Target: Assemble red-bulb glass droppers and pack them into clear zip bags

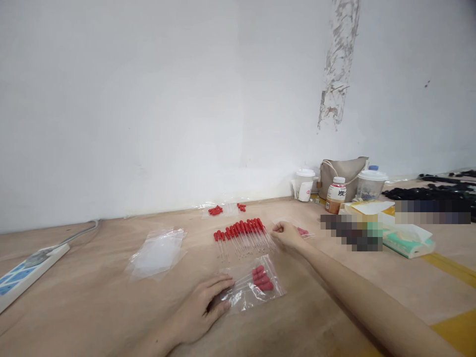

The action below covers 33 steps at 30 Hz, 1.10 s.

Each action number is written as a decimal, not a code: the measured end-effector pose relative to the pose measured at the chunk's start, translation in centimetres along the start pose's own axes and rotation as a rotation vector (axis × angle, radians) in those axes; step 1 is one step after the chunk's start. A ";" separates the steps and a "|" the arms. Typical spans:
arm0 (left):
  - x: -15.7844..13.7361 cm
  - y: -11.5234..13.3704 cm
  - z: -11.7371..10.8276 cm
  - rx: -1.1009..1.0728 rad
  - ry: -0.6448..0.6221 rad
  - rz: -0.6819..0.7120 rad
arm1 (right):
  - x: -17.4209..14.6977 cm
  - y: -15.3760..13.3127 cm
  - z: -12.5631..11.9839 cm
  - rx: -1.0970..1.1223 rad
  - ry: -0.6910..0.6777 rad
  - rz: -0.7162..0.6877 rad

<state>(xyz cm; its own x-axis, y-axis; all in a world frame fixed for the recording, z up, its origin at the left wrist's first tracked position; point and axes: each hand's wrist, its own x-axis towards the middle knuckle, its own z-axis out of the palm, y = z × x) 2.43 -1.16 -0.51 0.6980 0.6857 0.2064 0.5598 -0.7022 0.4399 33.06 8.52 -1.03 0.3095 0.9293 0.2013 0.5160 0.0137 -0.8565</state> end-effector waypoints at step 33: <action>0.0 -0.1 -0.2 -0.018 0.000 0.009 | -7.8 0.7 -0.1 0.673 0.100 0.077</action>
<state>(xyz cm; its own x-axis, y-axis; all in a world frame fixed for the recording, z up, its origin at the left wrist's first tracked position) 2.26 -1.03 -0.42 0.7033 0.6792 0.2101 0.5455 -0.7050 0.4532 31.09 1.22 -3.19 0.4142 0.8988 0.1435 -0.1089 0.2054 -0.9726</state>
